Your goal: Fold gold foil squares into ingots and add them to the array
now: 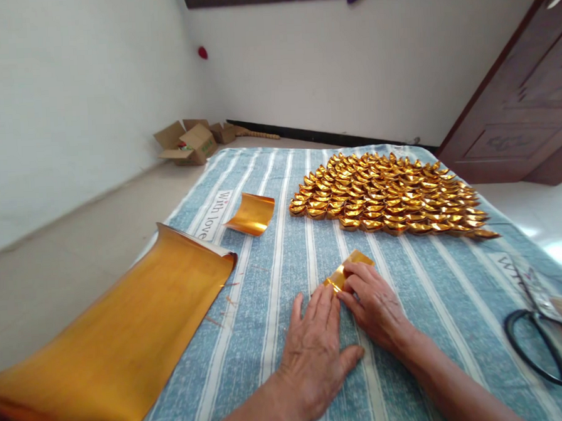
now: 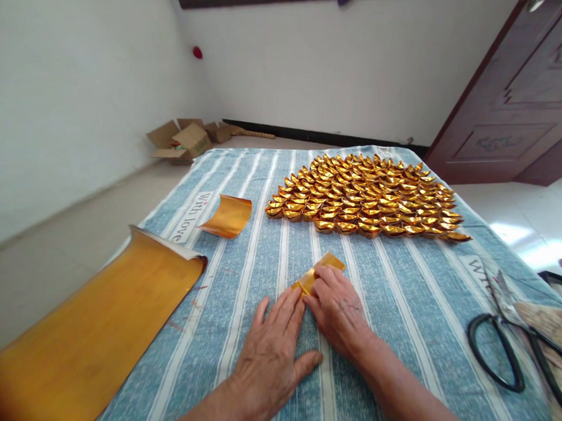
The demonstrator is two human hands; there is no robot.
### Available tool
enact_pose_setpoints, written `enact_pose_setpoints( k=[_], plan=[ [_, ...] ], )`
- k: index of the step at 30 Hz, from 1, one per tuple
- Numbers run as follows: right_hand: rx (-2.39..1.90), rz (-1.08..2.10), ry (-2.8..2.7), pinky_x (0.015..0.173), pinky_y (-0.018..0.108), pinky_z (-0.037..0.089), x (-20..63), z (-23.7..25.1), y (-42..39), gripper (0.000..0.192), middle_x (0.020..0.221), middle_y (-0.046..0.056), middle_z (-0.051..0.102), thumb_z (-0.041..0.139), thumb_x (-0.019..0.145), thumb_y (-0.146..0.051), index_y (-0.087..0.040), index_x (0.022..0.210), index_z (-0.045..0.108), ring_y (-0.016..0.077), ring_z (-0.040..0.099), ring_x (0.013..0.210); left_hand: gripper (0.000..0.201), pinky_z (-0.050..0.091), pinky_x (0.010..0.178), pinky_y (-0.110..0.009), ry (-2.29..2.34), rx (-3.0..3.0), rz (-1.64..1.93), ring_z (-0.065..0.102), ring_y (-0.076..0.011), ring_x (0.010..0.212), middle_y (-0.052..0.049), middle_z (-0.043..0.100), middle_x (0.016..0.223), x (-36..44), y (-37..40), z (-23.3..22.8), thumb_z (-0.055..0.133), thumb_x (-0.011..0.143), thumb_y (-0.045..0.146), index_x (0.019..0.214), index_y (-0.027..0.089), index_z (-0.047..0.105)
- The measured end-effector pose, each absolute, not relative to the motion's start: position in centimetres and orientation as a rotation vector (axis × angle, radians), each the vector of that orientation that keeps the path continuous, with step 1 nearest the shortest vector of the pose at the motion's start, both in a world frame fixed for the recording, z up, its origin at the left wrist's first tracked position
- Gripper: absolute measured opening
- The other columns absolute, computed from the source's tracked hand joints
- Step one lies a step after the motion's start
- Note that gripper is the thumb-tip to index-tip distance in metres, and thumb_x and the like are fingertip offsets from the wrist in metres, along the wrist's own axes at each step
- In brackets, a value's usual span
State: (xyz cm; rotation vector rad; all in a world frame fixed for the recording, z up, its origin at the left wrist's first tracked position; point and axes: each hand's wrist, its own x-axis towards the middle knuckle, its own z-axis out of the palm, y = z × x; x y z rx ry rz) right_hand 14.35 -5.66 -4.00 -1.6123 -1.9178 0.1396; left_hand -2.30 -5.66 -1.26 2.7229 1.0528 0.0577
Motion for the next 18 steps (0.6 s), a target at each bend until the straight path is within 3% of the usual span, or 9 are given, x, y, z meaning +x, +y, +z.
enact_pose_setpoints(
  k=[10, 18],
  plan=[
    [-1.597, 0.138, -1.881, 0.085, 0.040, 0.047, 14.4, -4.2, -5.5, 0.015, 0.102, 0.009, 0.060, 0.053, 0.087, -0.018, -0.019, 0.072, 0.056, 0.0223, 0.053, 0.096, 0.060, 0.024, 0.108, -0.060, 1.063, 2.733, 0.055, 0.029, -0.0294, 0.138, -0.014, 0.033, 0.149, -3.1, -4.9, -1.0, 0.050, 0.090, 0.043, 0.140, 0.014, 0.037],
    [-1.582, 0.136, -1.869, 0.086, 0.040, 0.047, 14.5, -4.0, -5.5, 0.012, 0.103, 0.009, 0.060, 0.056, 0.085, -0.018, -0.019, 0.073, 0.057, 0.0233, 0.053, 0.099, 0.054, 0.025, 0.108, -0.060, 1.114, 2.814, 0.140, 0.031, -0.0306, 0.136, -0.014, 0.040, 0.145, -4.5, -4.6, -1.3, 0.048, 0.091, 0.047, 0.133, 0.014, 0.046]
  ],
)
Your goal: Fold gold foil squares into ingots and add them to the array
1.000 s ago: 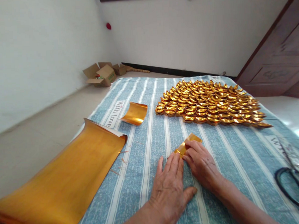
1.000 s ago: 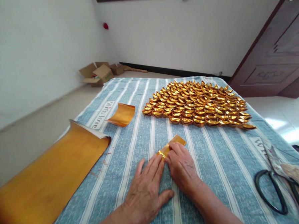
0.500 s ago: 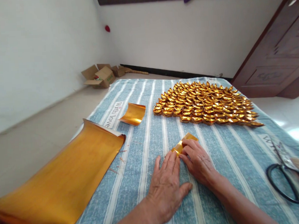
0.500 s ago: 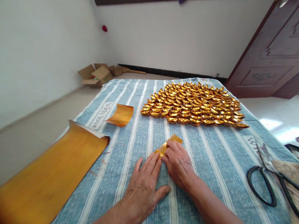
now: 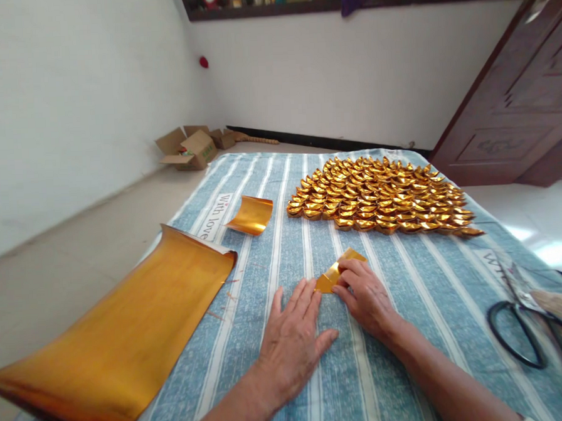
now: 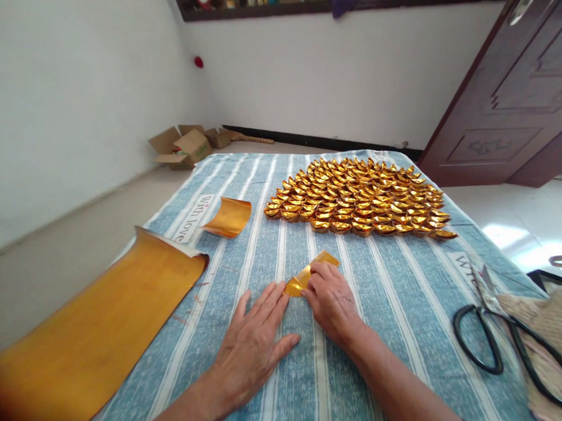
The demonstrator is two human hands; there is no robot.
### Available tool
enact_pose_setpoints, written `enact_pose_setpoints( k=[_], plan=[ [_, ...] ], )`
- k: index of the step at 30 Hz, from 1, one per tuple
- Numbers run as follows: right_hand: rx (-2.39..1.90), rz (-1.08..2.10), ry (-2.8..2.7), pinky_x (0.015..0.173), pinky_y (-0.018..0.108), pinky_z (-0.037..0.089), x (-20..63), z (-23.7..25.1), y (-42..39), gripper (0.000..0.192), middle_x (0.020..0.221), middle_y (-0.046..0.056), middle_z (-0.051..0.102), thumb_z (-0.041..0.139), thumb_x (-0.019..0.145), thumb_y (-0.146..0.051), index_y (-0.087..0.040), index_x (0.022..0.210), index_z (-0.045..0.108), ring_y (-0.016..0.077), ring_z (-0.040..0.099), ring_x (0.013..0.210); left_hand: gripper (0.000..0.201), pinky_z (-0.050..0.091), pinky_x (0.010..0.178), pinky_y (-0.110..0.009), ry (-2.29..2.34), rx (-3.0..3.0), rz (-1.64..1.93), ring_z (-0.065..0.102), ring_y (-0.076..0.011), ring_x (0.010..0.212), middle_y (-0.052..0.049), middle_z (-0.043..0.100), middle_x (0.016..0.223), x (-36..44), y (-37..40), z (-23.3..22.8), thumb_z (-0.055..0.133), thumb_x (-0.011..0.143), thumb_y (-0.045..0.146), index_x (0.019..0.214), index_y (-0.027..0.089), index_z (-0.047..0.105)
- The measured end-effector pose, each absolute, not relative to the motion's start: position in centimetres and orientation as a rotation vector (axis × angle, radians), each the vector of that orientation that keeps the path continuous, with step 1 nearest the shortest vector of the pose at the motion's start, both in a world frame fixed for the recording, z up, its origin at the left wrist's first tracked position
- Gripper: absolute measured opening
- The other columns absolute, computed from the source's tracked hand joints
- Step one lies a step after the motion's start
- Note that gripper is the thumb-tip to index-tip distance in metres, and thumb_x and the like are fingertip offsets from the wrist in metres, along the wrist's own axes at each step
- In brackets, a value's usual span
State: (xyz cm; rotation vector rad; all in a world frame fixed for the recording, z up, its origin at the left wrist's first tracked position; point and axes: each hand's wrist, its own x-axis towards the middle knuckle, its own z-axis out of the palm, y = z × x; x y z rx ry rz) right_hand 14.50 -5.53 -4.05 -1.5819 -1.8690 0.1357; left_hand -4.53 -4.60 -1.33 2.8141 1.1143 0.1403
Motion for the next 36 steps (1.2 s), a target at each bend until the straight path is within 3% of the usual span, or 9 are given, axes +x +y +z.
enact_pose_setpoints(
  k=[18, 25, 31, 36],
  plan=[
    [-1.546, 0.128, -1.865, 0.084, 0.040, 0.047, 14.7, -4.1, -5.4, 0.016, 0.099, 0.008, 0.061, 0.056, 0.086, -0.020, -0.019, 0.070, 0.056, 0.0225, 0.053, 0.096, 0.042, 0.026, 0.105, -0.061, 1.325, 2.797, 0.171, 0.031, -0.0312, 0.136, -0.015, 0.039, 0.146, -5.0, -4.8, -1.1, 0.049, 0.091, 0.041, 0.124, 0.016, 0.053],
    [-1.571, 0.120, -1.850, 0.084, 0.039, 0.047, 14.5, -4.1, -5.4, 0.016, 0.101, 0.007, 0.061, 0.059, 0.084, -0.018, -0.020, 0.068, 0.054, 0.0220, 0.053, 0.096, 0.036, 0.031, 0.104, -0.060, 1.457, 2.785, 0.289, 0.040, -0.0361, 0.129, -0.022, 0.047, 0.137, -4.5, -5.8, -0.4, 0.058, 0.083, 0.033, 0.111, 0.009, 0.057],
    [-1.548, 0.059, -1.857, 0.083, 0.038, 0.047, 14.5, -4.3, -5.3, 0.017, 0.097, 0.008, 0.062, 0.055, 0.086, -0.019, -0.020, 0.069, 0.056, 0.0217, 0.055, 0.095, 0.032, 0.043, 0.100, -0.048, 1.202, 2.756, 0.480, 0.051, -0.0289, 0.119, -0.017, 0.055, 0.127, -3.1, -6.8, -0.4, 0.050, 0.084, 0.017, 0.115, 0.011, 0.053],
    [-1.546, 0.004, -1.879, 0.081, 0.037, 0.048, 14.4, -4.4, -5.4, 0.018, 0.093, 0.008, 0.062, 0.052, 0.088, -0.020, -0.020, 0.070, 0.057, 0.0213, 0.056, 0.093, 0.032, 0.042, 0.100, -0.049, 1.191, 2.719, 0.418, 0.051, -0.0285, 0.118, -0.015, 0.055, 0.127, -1.8, -6.1, -0.7, 0.051, 0.082, 0.017, 0.115, 0.014, 0.053]
  ],
)
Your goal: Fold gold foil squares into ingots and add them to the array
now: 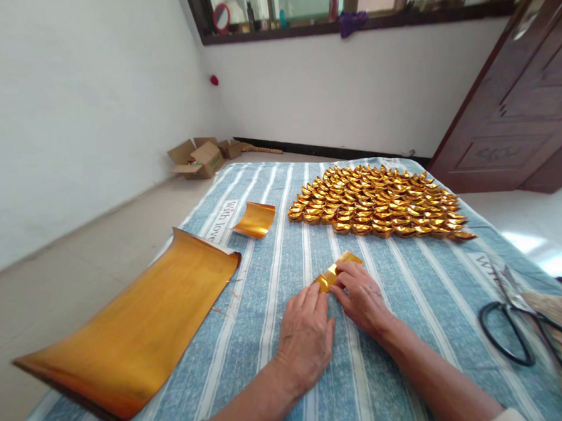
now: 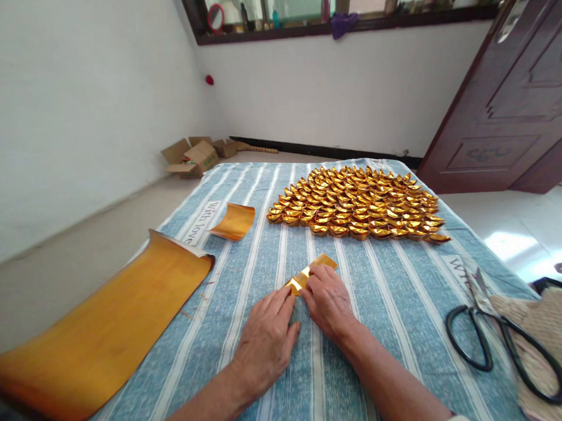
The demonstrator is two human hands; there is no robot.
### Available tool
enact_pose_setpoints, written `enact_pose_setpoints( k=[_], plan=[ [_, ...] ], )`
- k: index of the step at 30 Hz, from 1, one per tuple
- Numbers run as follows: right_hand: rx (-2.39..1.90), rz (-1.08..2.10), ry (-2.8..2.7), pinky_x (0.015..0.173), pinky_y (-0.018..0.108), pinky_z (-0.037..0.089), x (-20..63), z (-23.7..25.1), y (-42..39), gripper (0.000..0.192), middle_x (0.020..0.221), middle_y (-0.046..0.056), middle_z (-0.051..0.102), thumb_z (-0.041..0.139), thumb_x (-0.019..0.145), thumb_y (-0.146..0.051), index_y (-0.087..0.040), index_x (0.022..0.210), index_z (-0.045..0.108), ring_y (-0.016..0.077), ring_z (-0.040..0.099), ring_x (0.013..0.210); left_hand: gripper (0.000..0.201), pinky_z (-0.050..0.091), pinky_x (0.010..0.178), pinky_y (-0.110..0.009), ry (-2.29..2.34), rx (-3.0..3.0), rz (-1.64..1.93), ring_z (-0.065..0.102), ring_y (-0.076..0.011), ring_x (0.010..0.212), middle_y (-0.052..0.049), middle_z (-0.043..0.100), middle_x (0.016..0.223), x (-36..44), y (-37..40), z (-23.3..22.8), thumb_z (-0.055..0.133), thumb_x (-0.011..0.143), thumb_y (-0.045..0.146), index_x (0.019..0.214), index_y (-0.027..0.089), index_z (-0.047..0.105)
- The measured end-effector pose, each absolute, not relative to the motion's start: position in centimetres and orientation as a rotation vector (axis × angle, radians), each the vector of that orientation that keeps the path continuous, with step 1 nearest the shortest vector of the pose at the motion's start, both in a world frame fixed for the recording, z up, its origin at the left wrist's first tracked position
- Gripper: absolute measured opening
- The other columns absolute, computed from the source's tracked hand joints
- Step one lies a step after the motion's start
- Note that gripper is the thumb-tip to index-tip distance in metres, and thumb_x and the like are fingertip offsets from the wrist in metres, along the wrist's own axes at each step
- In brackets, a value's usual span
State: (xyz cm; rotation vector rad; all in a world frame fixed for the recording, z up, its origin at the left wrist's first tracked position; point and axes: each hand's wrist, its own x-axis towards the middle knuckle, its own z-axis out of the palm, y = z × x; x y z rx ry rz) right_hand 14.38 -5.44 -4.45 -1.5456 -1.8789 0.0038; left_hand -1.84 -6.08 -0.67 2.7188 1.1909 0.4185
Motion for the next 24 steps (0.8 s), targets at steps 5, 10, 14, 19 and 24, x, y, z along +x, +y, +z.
enact_pose_setpoints(
  k=[5, 10, 14, 19, 24],
  plan=[
    [-1.509, -0.055, -1.892, 0.075, 0.033, 0.047, 14.3, -4.2, -5.7, 0.023, 0.085, 0.007, 0.062, 0.049, 0.090, -0.021, -0.020, 0.069, 0.058, 0.0197, 0.056, 0.084, 0.032, 0.041, 0.099, -0.047, 1.161, 2.736, 0.335, 0.050, -0.0280, 0.119, -0.014, 0.056, 0.126, -1.9, -5.1, -0.2, 0.053, 0.083, 0.017, 0.115, 0.013, 0.053],
    [-1.600, -0.195, -1.721, 0.078, 0.035, 0.045, 16.2, -4.1, -5.1, 0.019, 0.087, 0.007, 0.063, 0.047, 0.090, -0.020, -0.020, 0.078, 0.061, 0.0211, 0.056, 0.088, 0.032, 0.040, 0.100, -0.047, 1.153, 2.769, 0.252, 0.049, -0.0285, 0.120, -0.014, 0.056, 0.126, -2.1, -4.3, 0.3, 0.059, 0.083, 0.021, 0.114, 0.014, 0.053],
    [-1.794, -0.189, -1.625, 0.078, 0.037, 0.044, 18.4, -4.6, -4.5, 0.015, 0.091, 0.008, 0.063, 0.051, 0.086, -0.023, -0.018, 0.096, 0.062, 0.0242, 0.055, 0.089, 0.035, 0.039, 0.100, -0.048, 1.161, 2.797, 0.228, 0.048, -0.0298, 0.121, -0.015, 0.054, 0.128, -2.0, -4.1, 0.3, 0.062, 0.083, 0.024, 0.115, 0.014, 0.053],
    [-1.758, -0.086, -1.678, 0.078, 0.036, 0.043, 18.9, -5.1, -4.0, 0.023, 0.089, 0.007, 0.065, 0.050, 0.086, -0.024, -0.020, 0.105, 0.061, 0.0225, 0.057, 0.086, 0.027, 0.041, 0.096, -0.046, 1.166, 2.828, 0.281, 0.050, -0.0285, 0.115, -0.012, 0.055, 0.123, -1.7, -3.9, 0.2, 0.063, 0.083, 0.025, 0.107, 0.016, 0.055],
    [-1.851, -0.056, -1.620, 0.076, 0.033, 0.042, 18.6, -4.6, -4.1, 0.022, 0.086, 0.008, 0.067, 0.050, 0.083, -0.021, -0.017, 0.098, 0.065, 0.0221, 0.059, 0.082, 0.024, 0.042, 0.090, -0.044, 1.180, 2.857, 0.259, 0.051, -0.0271, 0.105, -0.010, 0.057, 0.110, -1.5, -2.9, -0.2, 0.062, 0.085, 0.029, 0.104, 0.016, 0.057]
  ],
)
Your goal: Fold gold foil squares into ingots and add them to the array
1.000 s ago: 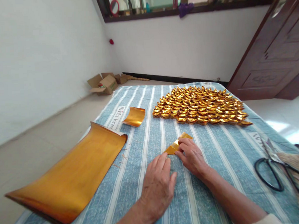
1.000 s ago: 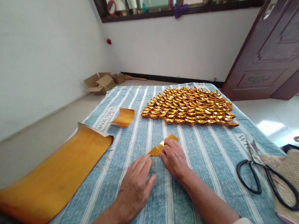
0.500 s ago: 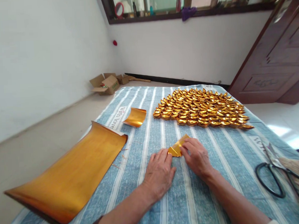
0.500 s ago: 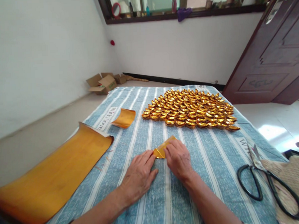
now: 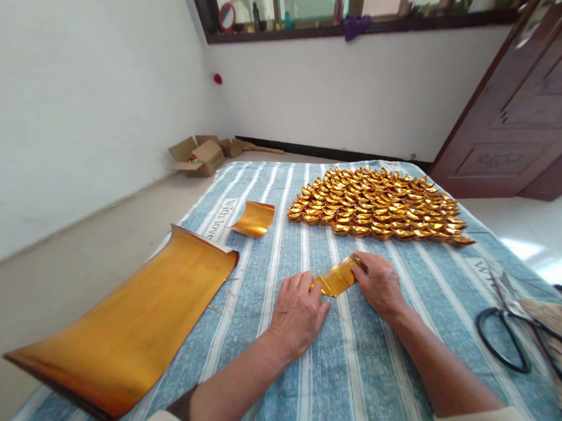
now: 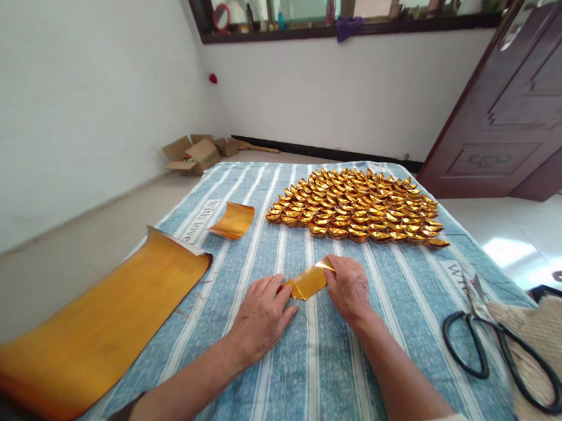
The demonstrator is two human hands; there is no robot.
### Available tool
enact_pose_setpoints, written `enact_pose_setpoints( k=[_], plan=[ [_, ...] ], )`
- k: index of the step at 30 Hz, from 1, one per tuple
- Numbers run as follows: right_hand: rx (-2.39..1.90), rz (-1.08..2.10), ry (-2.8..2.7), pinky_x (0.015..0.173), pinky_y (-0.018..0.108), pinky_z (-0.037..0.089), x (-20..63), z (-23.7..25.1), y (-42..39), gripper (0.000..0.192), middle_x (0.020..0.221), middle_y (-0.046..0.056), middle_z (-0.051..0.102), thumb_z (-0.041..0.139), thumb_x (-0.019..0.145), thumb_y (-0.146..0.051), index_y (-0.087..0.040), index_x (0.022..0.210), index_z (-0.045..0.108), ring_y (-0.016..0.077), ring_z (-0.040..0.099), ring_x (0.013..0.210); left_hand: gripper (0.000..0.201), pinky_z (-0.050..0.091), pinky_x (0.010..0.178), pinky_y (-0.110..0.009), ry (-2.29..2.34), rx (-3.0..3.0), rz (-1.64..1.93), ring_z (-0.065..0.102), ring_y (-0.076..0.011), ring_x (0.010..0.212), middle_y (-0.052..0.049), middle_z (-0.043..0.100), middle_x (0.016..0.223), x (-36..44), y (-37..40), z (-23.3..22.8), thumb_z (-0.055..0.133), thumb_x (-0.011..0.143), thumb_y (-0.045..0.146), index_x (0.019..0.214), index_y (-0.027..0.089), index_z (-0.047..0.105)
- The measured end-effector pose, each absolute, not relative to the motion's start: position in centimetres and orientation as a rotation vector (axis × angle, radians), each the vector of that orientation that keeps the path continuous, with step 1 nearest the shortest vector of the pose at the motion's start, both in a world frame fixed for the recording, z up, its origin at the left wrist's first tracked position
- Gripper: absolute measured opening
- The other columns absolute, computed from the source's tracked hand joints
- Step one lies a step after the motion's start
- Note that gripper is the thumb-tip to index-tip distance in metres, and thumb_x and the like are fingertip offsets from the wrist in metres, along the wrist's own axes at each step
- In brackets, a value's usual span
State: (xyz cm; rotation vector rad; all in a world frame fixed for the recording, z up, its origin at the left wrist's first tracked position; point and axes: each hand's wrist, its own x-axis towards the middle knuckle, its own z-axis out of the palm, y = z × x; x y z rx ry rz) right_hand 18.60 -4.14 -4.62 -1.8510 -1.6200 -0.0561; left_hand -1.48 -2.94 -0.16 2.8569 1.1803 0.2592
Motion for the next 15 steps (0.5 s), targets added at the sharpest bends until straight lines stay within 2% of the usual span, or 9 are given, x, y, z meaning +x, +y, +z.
enact_pose_setpoints(
  k=[8, 15],
  plan=[
    [-2.086, -0.124, -1.637, 0.069, 0.031, 0.040, 18.0, -3.3, -5.3, 0.022, 0.072, 0.006, 0.068, 0.053, 0.083, -0.024, -0.019, 0.099, 0.068, 0.0216, 0.060, 0.069, 0.018, 0.042, 0.085, -0.041, 1.234, 2.887, 0.214, 0.050, -0.0256, 0.096, -0.010, 0.056, 0.102, -1.2, -1.0, 0.1, 0.058, 0.087, 0.030, 0.097, 0.016, 0.061],
    [-2.229, 0.068, -1.688, 0.062, 0.029, 0.037, 17.4, -1.9, -6.2, 0.030, 0.075, 0.004, 0.071, 0.052, 0.085, -0.024, -0.021, 0.113, 0.062, 0.0229, 0.065, 0.072, 0.014, 0.044, 0.077, -0.039, 1.386, 2.867, 0.234, 0.050, -0.0260, 0.088, -0.009, 0.056, 0.089, -1.0, -0.6, 0.0, 0.055, 0.088, 0.029, 0.091, 0.017, 0.060]
  ],
)
